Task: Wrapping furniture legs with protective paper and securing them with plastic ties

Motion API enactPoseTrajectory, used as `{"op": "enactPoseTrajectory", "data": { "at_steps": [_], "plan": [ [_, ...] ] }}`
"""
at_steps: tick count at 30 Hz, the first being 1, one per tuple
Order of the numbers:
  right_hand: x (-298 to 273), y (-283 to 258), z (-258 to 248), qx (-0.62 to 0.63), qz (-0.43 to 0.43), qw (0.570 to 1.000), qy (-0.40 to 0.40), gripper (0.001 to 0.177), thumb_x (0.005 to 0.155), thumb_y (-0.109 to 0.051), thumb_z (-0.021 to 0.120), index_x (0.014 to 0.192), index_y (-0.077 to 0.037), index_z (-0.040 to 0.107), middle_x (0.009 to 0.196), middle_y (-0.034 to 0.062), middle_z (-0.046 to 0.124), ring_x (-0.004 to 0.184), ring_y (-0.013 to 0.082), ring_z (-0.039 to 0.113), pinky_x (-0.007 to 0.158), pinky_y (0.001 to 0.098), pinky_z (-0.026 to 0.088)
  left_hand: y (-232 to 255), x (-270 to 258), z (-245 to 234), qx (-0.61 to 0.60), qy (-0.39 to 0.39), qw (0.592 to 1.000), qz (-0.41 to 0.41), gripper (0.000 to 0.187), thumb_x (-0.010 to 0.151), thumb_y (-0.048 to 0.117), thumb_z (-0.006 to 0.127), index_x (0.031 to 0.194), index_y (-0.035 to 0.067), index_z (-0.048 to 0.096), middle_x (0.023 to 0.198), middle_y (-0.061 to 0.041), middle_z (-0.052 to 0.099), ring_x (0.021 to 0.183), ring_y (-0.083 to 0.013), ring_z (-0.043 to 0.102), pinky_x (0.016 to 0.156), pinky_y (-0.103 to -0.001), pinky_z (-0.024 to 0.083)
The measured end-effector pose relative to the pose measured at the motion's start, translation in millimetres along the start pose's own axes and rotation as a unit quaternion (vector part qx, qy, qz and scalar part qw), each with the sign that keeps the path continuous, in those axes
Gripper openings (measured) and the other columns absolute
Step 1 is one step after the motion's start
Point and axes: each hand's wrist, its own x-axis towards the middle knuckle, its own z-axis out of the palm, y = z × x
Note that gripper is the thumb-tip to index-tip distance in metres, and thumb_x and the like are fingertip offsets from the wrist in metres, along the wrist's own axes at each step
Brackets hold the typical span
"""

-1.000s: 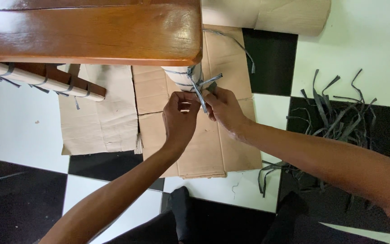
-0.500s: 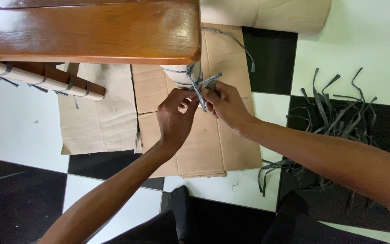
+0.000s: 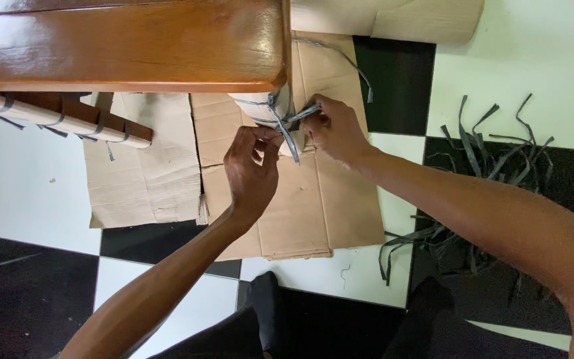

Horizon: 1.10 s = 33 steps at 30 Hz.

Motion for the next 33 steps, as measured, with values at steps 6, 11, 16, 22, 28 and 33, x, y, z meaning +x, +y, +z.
{"op": "enactPoseTrajectory", "data": {
  "at_steps": [6, 11, 16, 22, 28, 33],
  "plan": [
    [5, 3, -43, 0.1, 0.071, 0.991, -0.055, 0.005, 0.1, -0.006, 0.058, 0.1, -0.004, 0.062, 0.082, 0.0089, 0.064, 0.067, 0.0153, 0.064, 0.055, 0.0278, 0.052, -7, -2, -5, -0.009, -0.02, 1.0, -0.018, 0.008, 0.096, 0.008, 0.073, 0.1, 0.012, 0.068, 0.091, -0.004, 0.069, 0.069, -0.023, 0.072, 0.059, -0.029, 0.051],
    [18, 91, -168, -0.14, 0.119, 0.983, -0.003, 0.016, 0.108, -0.024, 0.056, 0.112, -0.009, 0.058, 0.095, 0.0071, 0.074, 0.069, 0.0142, 0.067, 0.051, 0.0287, 0.051, -13, -15, -19, -0.012, -0.117, 0.993, 0.016, 0.021, 0.097, 0.004, 0.071, 0.114, 0.004, 0.058, 0.105, -0.009, 0.064, 0.073, -0.0151, 0.06, 0.059, -0.026, 0.049],
    [-34, 214, -315, -0.518, 0.105, 0.848, 0.044, 0.026, 0.108, -0.022, 0.069, 0.099, 0.002, 0.073, 0.086, 0.0171, 0.073, 0.07, 0.0345, 0.068, 0.067, 0.0484, 0.057, -35, -34, -27, 0.087, -0.257, 0.96, -0.062, 0.023, 0.097, 0.011, 0.065, 0.116, -0.001, 0.059, 0.1, -0.01, 0.07, 0.071, -0.0201, 0.066, 0.054, -0.03, 0.052],
    [-74, 183, -312, -0.47, 0.3, 0.82, -0.132, 0.047, 0.1, -0.045, 0.067, 0.108, -0.001, 0.08, 0.094, 0.0184, 0.078, 0.084, 0.0326, 0.073, 0.094, 0.0498, 0.054, -63, -44, -14, 0.154, -0.372, 0.91, -0.102, 0.024, 0.095, 0.011, 0.064, 0.117, 0.002, 0.06, 0.111, -0.013, 0.07, 0.081, -0.0228, 0.072, 0.064, -0.034, 0.06],
    [-91, 200, -274, -0.595, 0.246, 0.732, -0.223, 0.05, 0.089, -0.055, 0.074, 0.097, -0.005, 0.073, 0.088, 0.0132, 0.075, 0.079, 0.0322, 0.074, 0.072, 0.0473, 0.058, -46, -44, 5, 0.154, -0.406, 0.892, -0.127, 0.025, 0.095, 0.013, 0.063, 0.119, 0.003, 0.062, 0.116, -0.011, 0.069, 0.086, -0.0232, 0.072, 0.069, -0.036, 0.06],
    [-80, 199, -275, -0.556, 0.222, 0.784, -0.162, 0.03, 0.104, -0.027, 0.056, 0.103, -0.002, 0.073, 0.082, 0.0164, 0.073, 0.065, 0.0304, 0.069, 0.068, 0.0468, 0.058, -59, -46, 8, 0.147, -0.392, 0.9, -0.118, 0.025, 0.094, 0.01, 0.065, 0.117, 0.002, 0.061, 0.113, -0.012, 0.07, 0.084, -0.0234, 0.072, 0.067, -0.033, 0.06]
  ]
}}
